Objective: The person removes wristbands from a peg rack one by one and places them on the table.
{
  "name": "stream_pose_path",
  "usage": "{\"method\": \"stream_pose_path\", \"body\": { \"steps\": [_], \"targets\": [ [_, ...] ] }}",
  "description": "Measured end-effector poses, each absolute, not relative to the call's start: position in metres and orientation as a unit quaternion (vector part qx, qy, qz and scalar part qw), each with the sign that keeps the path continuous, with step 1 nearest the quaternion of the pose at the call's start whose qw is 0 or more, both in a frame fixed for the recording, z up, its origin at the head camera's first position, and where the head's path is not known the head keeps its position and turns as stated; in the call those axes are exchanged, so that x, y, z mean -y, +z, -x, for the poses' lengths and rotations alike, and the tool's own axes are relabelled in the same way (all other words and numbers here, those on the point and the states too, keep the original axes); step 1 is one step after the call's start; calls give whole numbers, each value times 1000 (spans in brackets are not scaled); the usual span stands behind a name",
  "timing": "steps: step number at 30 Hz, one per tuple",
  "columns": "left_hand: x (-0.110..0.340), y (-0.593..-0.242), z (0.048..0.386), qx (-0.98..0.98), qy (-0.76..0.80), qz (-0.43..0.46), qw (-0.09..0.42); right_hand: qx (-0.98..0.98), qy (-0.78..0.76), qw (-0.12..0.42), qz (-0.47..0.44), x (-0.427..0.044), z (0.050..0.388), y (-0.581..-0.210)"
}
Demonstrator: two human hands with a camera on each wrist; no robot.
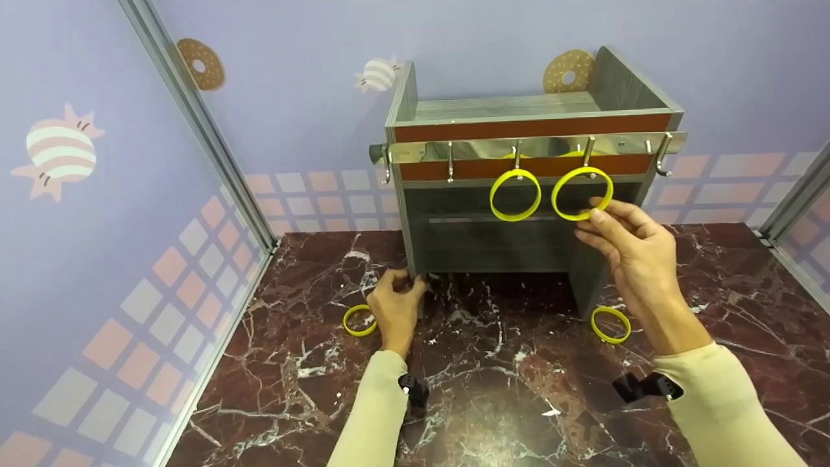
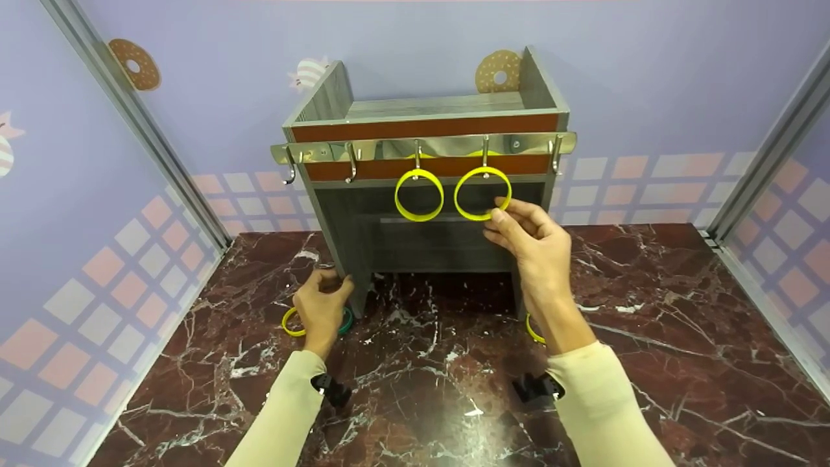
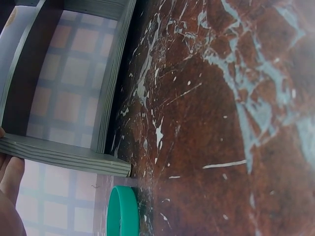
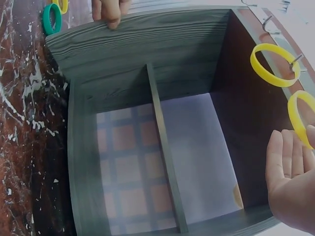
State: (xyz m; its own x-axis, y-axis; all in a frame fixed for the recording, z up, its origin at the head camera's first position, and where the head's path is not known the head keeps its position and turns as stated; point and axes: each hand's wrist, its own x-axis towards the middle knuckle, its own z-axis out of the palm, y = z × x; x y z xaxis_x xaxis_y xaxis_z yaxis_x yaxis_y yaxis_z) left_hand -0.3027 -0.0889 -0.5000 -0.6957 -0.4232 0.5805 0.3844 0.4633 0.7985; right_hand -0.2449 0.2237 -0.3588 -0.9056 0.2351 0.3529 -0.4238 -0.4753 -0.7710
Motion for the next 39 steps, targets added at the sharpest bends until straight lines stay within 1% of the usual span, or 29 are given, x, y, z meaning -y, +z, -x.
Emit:
{"method": "stream_pose_path", "body": {
  "steps": [16, 31, 39],
  "targets": [
    [89, -501, 303, 754, -529, -2, 389, 426, 872, 210, -120, -223, 236, -344],
    [89, -502, 304, 751, -526, 4, 401, 401, 882, 207, -136, -230, 225, -344],
    [89, -503, 304, 752, -522, 4, 402, 405, 881, 209, -128, -231, 223, -345]
  ]
}}
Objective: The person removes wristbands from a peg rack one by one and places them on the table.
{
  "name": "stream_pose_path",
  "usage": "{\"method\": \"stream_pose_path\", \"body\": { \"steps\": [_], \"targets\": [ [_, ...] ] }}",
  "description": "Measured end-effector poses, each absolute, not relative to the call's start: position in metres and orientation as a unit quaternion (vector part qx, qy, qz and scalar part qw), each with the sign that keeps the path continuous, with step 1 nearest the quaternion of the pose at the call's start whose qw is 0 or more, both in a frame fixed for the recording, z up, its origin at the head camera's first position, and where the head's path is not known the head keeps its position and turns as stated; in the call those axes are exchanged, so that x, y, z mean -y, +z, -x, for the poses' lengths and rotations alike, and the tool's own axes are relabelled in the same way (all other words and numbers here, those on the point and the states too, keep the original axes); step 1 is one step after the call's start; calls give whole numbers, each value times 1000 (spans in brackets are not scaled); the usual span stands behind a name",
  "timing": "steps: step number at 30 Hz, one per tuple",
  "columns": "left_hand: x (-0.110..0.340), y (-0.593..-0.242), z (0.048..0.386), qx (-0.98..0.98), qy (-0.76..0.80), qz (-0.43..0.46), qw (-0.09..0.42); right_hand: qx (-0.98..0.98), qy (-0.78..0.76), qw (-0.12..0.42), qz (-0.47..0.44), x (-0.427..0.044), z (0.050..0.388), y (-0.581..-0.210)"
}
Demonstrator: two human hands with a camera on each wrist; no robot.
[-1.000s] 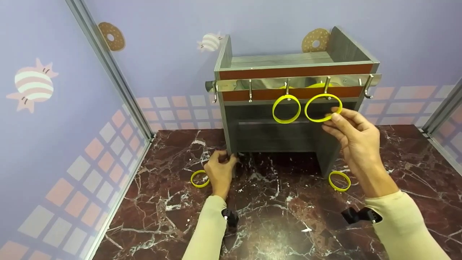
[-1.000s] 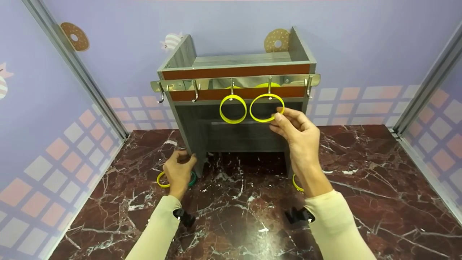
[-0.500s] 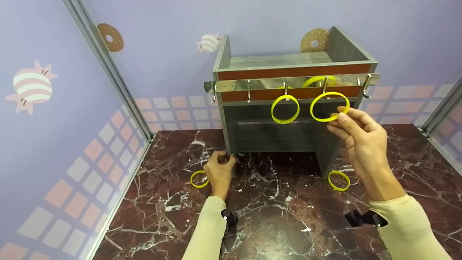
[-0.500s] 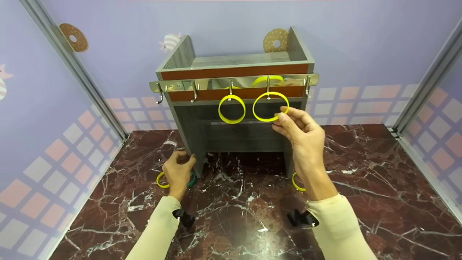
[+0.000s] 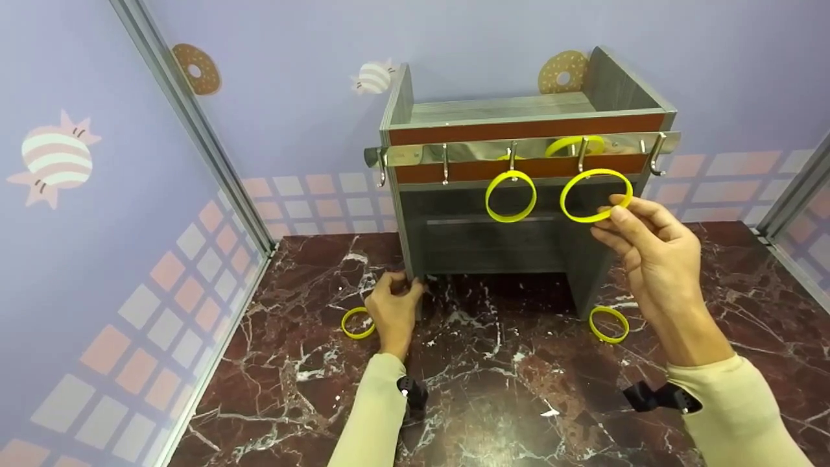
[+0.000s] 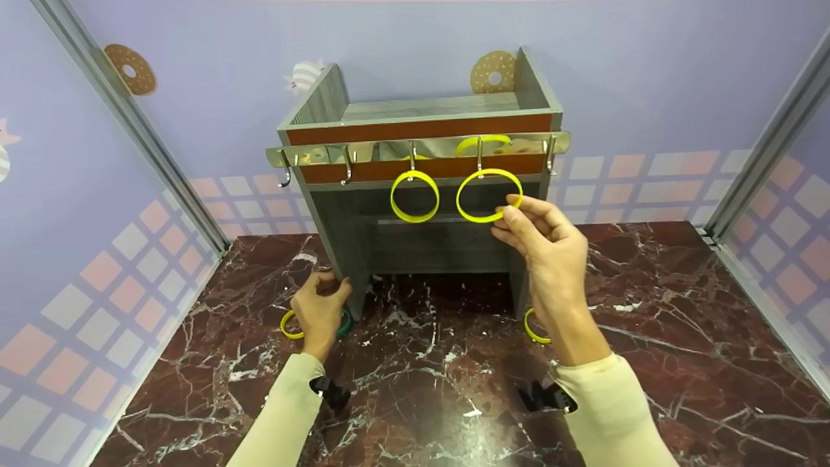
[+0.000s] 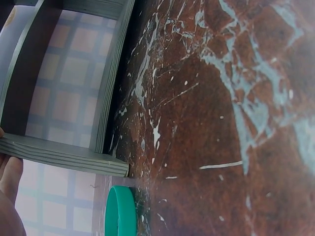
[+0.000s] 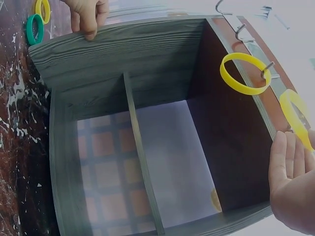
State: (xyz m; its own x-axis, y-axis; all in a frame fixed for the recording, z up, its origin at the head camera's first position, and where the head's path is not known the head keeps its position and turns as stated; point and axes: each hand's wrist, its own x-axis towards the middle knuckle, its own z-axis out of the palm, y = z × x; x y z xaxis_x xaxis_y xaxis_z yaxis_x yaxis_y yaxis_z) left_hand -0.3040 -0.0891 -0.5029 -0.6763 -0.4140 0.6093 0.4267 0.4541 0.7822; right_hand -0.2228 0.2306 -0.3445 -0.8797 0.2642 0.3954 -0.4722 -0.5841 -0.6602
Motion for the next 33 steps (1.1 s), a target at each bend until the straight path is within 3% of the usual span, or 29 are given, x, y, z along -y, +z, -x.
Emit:
{"method": "stream_pose_path", "body": {
  "steps": [33],
  "targets": [
    [89, -505, 303, 754, -528, 4, 391, 408, 882, 204, -117, -245, 216, -362]
  ]
}}
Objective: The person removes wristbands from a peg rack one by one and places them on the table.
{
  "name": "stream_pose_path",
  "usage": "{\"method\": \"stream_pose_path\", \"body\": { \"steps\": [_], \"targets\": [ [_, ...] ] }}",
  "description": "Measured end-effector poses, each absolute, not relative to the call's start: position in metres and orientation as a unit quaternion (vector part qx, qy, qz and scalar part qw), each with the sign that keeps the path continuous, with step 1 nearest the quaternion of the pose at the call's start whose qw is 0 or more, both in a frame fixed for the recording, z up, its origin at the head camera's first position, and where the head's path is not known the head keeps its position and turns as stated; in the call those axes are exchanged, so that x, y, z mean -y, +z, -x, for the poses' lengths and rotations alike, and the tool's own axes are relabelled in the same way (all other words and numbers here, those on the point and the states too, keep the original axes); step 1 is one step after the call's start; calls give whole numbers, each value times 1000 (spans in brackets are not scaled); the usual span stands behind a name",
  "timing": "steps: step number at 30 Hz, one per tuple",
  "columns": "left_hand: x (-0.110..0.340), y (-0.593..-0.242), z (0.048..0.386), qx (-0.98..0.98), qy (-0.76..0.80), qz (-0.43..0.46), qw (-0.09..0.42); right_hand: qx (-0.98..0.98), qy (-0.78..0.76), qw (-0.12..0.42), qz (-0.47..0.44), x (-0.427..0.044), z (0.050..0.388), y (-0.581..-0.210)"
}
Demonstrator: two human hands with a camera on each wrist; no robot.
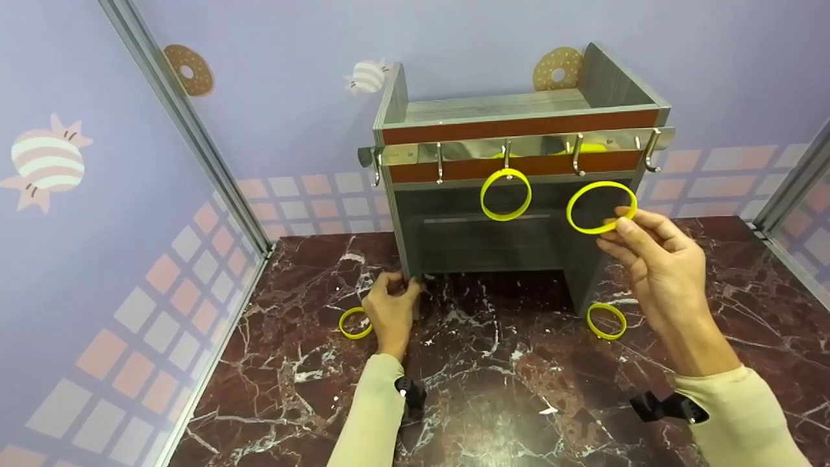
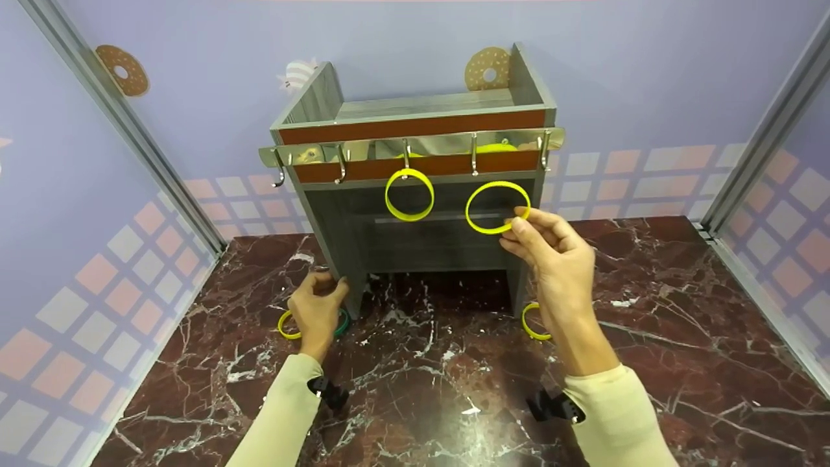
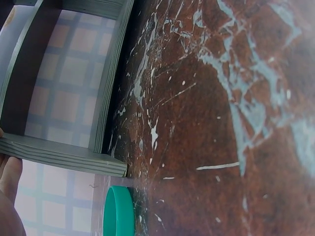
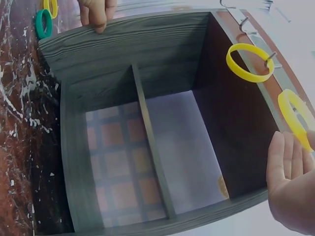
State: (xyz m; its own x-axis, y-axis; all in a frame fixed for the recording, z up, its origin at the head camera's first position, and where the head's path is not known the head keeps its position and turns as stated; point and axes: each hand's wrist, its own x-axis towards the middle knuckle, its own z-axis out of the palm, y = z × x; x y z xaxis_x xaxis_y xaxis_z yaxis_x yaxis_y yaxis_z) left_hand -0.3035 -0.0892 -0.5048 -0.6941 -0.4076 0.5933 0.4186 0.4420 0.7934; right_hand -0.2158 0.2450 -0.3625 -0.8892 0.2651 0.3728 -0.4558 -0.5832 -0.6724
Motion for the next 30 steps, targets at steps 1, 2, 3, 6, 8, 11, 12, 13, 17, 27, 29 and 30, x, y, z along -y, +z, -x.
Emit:
{"method": "stream_pose_path", "body": {
  "steps": [1, 2, 3, 6, 8, 11, 12, 13, 17, 27, 29, 30],
  "targets": [
    [89, -505, 303, 753, -527, 3, 393, 408, 882, 204, -115, -246, 216, -364],
    [90, -505, 303, 754, -525, 3, 395, 409, 882, 204, -112, -247, 216, -366],
    [90, -505, 303, 754, -523, 2, 397, 411, 881, 205, -109, -248, 215, -368],
    [89, -504, 303, 754, -520, -1, 400, 414, 881, 206, -102, -252, 214, -374],
    [89, -504, 303, 753, -522, 0, 400, 418, 879, 208, -97, -255, 213, -378],
    [89, -504, 303, 754, -522, -1, 399, 414, 882, 207, -88, -260, 211, -384],
    [89, -504, 303, 754, -522, -2, 398, 411, 884, 207, -86, -262, 210, -386],
    [89, -504, 303, 754, -523, -4, 397, 409, 885, 206, -84, -264, 209, -388],
    [89, -503, 303, 754, -526, -9, 394, 399, 891, 201, -78, -271, 205, -396],
    [88, -503, 302, 755, -529, -9, 389, 379, 901, 204, -62, -293, 203, -412],
    [88, -503, 303, 752, -531, -6, 390, 372, 904, 202, -54, -299, 203, -417],
    [88, -504, 303, 751, -532, -5, 391, 370, 905, 202, -48, -302, 203, -419]
  ]
}}
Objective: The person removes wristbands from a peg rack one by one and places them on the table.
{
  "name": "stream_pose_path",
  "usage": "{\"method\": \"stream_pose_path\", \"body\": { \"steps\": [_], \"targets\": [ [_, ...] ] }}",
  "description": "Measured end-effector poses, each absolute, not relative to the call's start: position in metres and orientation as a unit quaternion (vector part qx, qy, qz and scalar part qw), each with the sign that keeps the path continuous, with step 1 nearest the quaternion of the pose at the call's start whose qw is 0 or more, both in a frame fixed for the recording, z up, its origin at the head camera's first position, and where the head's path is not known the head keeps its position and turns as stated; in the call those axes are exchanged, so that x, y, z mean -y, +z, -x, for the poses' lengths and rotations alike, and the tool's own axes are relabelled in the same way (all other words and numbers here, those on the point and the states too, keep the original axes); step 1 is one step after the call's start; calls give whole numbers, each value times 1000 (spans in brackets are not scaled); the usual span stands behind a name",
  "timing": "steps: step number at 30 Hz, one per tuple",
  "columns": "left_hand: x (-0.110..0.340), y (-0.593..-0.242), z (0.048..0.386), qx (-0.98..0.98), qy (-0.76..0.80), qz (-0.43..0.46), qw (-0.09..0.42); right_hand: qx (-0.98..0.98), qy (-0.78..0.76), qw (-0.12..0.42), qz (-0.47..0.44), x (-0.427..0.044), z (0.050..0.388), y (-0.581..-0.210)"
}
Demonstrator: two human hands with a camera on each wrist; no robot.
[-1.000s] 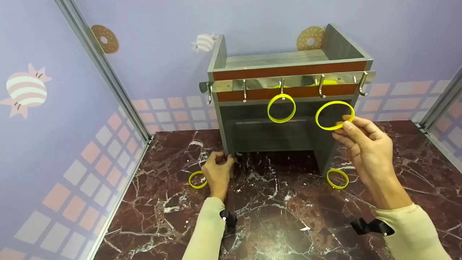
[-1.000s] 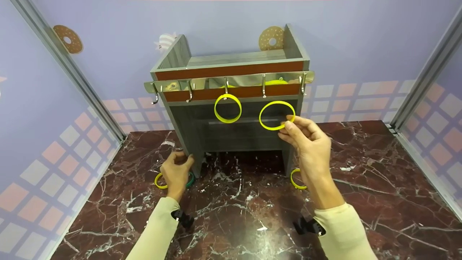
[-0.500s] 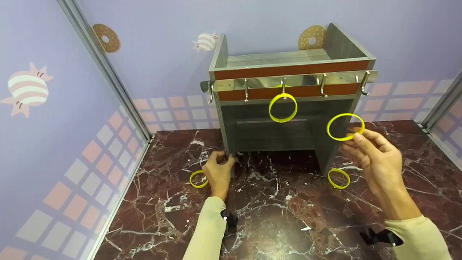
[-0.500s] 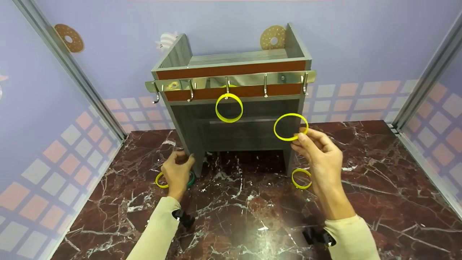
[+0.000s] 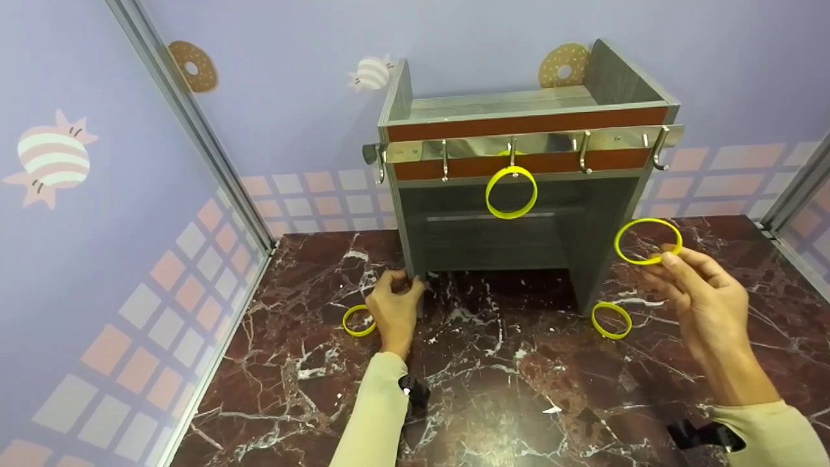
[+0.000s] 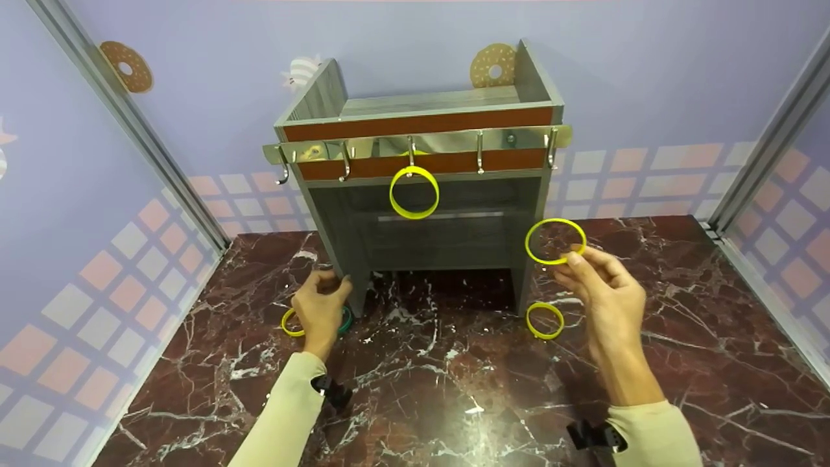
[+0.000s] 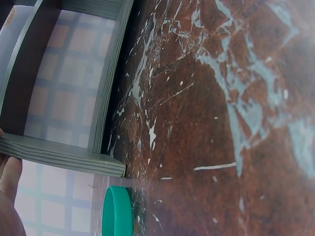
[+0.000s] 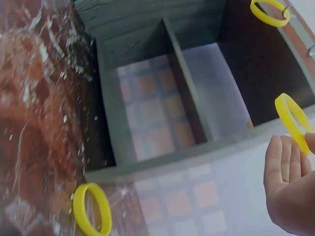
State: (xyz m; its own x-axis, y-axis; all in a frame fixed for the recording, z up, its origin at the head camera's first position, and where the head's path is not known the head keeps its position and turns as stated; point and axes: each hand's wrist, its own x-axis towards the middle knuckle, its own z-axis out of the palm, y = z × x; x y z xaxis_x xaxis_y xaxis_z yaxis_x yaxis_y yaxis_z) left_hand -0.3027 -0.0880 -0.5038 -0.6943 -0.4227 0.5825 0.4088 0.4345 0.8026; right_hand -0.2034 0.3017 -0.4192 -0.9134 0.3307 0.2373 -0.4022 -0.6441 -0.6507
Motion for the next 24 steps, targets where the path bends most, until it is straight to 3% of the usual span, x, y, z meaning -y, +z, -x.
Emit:
{"method": "stream_pose_path", "body": {
  "steps": [11, 24],
  "targets": [
    [88, -505, 303, 748, -535, -2, 393, 413, 873, 256, 38, -329, 206, -446],
    [88, -503, 302, 746, -543, -7, 386, 468, 841, 242, 121, -349, 210, -479]
  ]
}}
